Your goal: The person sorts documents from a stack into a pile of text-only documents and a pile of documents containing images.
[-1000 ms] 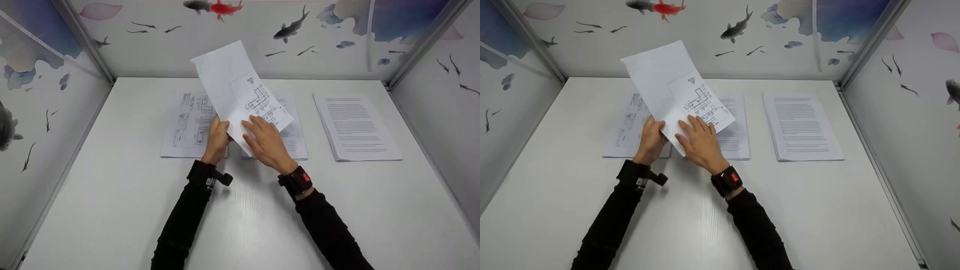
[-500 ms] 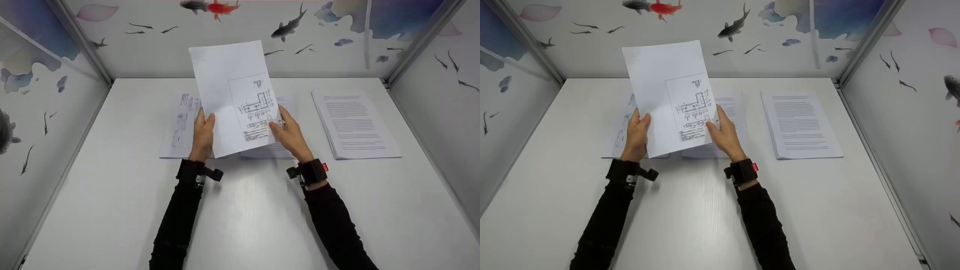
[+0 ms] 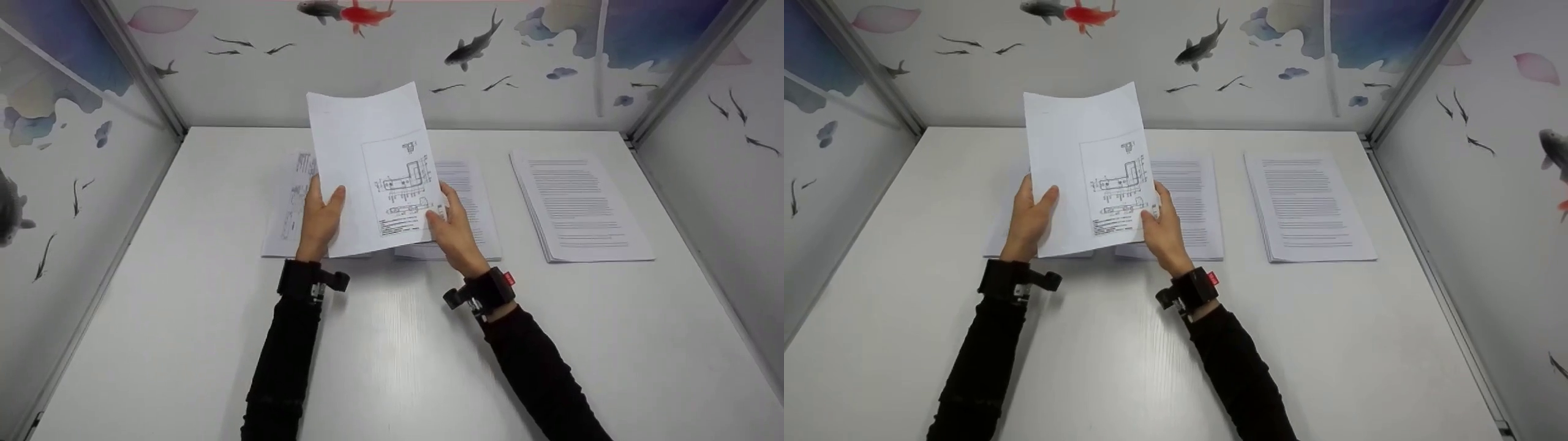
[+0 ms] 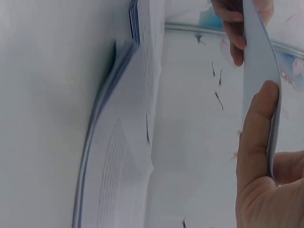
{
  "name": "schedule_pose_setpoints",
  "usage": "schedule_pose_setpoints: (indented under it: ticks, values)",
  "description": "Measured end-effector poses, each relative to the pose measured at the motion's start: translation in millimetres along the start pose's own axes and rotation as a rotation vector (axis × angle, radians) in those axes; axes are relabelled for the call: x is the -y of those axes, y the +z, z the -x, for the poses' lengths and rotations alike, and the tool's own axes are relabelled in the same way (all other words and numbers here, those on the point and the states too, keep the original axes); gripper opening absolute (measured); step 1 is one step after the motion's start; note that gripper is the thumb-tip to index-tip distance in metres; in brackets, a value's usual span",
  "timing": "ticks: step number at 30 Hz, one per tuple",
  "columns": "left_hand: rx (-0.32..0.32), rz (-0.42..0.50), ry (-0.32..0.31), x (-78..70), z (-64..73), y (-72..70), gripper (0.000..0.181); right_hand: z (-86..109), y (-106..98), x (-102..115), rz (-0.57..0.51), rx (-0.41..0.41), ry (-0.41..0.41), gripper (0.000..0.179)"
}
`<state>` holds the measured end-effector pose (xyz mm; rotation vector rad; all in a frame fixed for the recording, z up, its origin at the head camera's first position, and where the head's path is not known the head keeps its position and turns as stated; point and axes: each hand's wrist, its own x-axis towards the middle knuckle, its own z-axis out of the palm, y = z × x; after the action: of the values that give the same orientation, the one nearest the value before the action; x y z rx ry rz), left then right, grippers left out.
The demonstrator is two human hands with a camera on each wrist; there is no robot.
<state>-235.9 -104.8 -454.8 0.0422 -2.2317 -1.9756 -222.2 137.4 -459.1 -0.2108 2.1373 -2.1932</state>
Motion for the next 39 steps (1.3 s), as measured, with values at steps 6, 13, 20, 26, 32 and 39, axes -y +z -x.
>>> schedule_pose_setpoints:
  ticks: [6, 13, 20, 26, 32, 39]
  values:
    - [0.053, -0.191, -0.127, -12.6, 2.9, -24.4, 0.062, -2.1, 24.5, -1.0, -0.056, -0.05, 0.029, 0.057]
    - [0.066, -0.398, -0.164, -14.6, 2.9, -54.1, 0.056, -17.5, 53.6, -0.9, 0.129, -0.038, 0.052, 0.054]
    - [0.003, -0.565, -0.123, 3.6, -1.3, -81.4, 0.053, -24.7, 70.0, -4.7, 0.238, 0.074, 0.131, 0.045]
    - [-0.025, -0.663, -0.19, 6.3, -0.1, -92.7, 0.055, -29.3, 76.9, -5.9, 0.239, 0.129, 0.199, 0.036]
    - [0.088, -0.631, -0.288, -5.4, 6.2, -104.9, 0.055, -33.7, 84.6, -9.9, 0.161, 0.106, 0.264, 0.034]
    - [0.138, -0.558, -0.411, -1.7, 9.6, -120.0, 0.053, -33.6, 96.7, -13.3, 0.161, 0.164, 0.263, 0.035]
